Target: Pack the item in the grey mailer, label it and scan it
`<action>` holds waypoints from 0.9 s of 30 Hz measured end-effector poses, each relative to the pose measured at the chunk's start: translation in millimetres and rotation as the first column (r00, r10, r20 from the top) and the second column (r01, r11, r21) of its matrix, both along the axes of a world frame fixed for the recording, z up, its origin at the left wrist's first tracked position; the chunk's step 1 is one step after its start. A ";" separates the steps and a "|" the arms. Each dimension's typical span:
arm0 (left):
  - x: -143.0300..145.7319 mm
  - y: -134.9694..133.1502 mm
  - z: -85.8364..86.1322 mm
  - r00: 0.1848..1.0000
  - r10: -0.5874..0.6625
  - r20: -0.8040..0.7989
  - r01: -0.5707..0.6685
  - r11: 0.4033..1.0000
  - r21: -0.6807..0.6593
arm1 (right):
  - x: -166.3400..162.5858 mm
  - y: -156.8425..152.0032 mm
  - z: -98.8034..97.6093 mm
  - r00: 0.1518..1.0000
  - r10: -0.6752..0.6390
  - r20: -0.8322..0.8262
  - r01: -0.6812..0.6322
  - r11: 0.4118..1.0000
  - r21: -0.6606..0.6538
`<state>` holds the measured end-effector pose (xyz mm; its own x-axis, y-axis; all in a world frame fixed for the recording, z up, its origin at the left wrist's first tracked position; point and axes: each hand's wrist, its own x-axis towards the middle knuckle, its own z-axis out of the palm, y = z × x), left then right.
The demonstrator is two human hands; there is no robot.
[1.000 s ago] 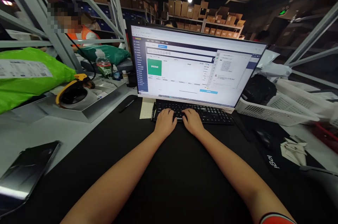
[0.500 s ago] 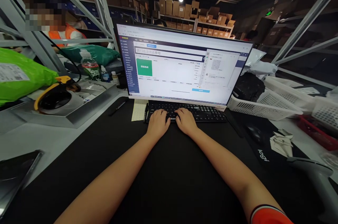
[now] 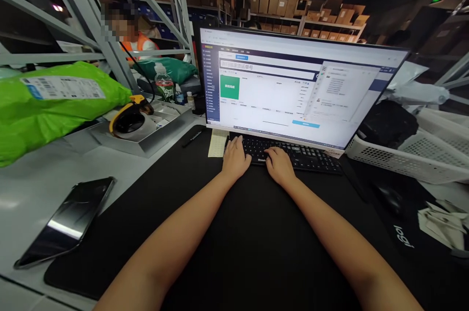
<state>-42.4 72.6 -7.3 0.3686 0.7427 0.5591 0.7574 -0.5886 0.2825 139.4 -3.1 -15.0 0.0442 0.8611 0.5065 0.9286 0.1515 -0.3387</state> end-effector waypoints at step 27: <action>-0.6 -4.3 10.1 0.997 -0.071 0.023 0.070 0.997 0.042 | 20.8 4.5 4.6 0.955 -0.207 -0.215 0.230 0.969 0.090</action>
<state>-42.9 68.3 2.7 0.4048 0.6919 0.5978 0.7071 -0.6514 0.2751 160.2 1.5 -10.4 0.3364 0.7569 0.5603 0.8571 0.0004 -0.5151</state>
